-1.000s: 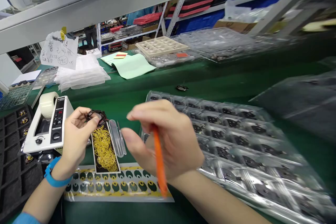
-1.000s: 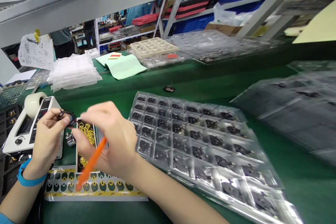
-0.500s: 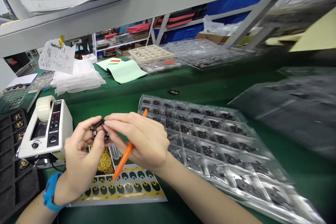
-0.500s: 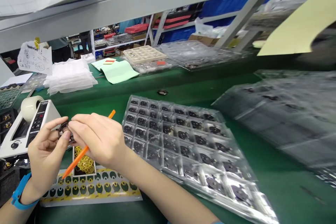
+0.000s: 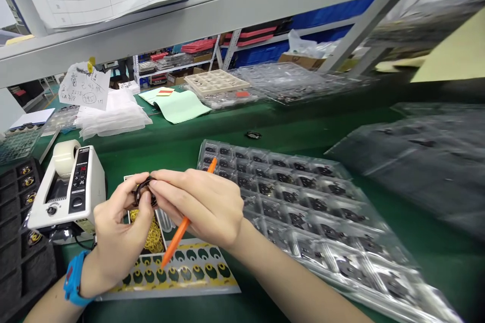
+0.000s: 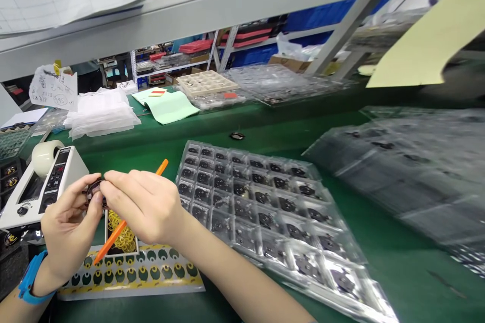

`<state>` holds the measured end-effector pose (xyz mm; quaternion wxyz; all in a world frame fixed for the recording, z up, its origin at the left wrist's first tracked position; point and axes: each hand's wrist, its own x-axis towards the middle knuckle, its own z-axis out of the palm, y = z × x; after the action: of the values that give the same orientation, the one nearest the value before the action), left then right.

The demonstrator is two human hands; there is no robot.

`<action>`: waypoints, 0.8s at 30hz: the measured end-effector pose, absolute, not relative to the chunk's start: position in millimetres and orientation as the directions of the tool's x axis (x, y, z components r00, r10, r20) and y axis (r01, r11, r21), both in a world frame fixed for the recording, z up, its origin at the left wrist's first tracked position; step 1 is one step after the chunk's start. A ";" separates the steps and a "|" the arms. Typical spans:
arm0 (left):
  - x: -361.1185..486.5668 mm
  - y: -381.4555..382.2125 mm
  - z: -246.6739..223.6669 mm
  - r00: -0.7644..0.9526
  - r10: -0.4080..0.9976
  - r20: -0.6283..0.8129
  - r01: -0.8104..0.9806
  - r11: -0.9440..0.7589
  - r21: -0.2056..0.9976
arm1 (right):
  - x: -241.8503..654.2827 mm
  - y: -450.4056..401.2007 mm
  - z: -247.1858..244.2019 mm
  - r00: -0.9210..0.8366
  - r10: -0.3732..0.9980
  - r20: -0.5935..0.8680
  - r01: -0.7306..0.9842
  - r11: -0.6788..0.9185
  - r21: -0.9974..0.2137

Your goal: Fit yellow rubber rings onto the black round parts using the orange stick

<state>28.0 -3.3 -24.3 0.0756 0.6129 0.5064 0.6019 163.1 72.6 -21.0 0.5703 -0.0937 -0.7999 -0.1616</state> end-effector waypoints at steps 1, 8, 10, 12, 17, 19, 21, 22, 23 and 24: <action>28.2 -3.6 -24.8 -0.233 0.711 0.663 0.530 -0.478 0.700 | 162.2 71.8 -21.8 -0.317 -0.033 0.948 0.350 0.925 0.149; 30.9 -2.8 -25.1 -0.296 0.737 0.608 0.467 -0.443 0.765 | 152.8 67.0 -26.8 -0.237 0.022 0.971 0.415 0.906 0.081; 29.3 0.6 -21.9 -0.333 0.779 0.532 0.385 -0.403 0.831 | 151.7 67.0 -25.9 -0.238 0.063 0.969 0.391 0.920 0.037; 25.4 5.5 -17.5 -0.350 0.839 0.416 0.252 -0.343 0.905 | 153.0 67.8 -23.6 -0.232 0.150 0.961 0.310 0.948 -0.073; 11.1 16.9 -9.4 -0.273 0.940 0.205 -0.055 -0.228 0.972 | 165.8 74.5 -12.4 -0.230 0.518 0.824 0.102 0.855 -0.509; 7.0 18.2 -8.3 -0.212 0.962 0.170 -0.101 -0.195 0.976 | 170.7 78.8 -8.0 -0.356 0.592 0.723 0.081 0.791 -0.607; 4.7 17.7 -7.5 -0.178 0.970 0.164 -0.088 -0.181 0.979 | 173.3 82.6 -5.6 -0.521 0.554 0.649 0.030 0.772 -0.635; 4.2 17.0 -7.1 -0.163 0.972 0.167 -0.075 -0.181 0.981 | 173.6 83.8 -5.2 -0.589 0.509 0.628 -0.005 0.775 -0.633; 4.0 16.3 -6.5 -0.147 0.974 0.170 -0.065 -0.181 0.981 | 173.5 84.5 -5.4 -0.637 0.463 0.616 -0.037 0.780 -0.624; 4.0 15.5 -5.8 -0.128 0.977 0.173 -0.061 -0.182 0.981 | 173.1 84.8 -5.9 -0.670 0.423 0.611 -0.065 0.786 -0.615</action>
<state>4.0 15.5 -5.8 0.4396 0.4927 0.4647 0.5900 173.1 84.8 -5.9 0.3929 -0.1042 -0.8594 0.3102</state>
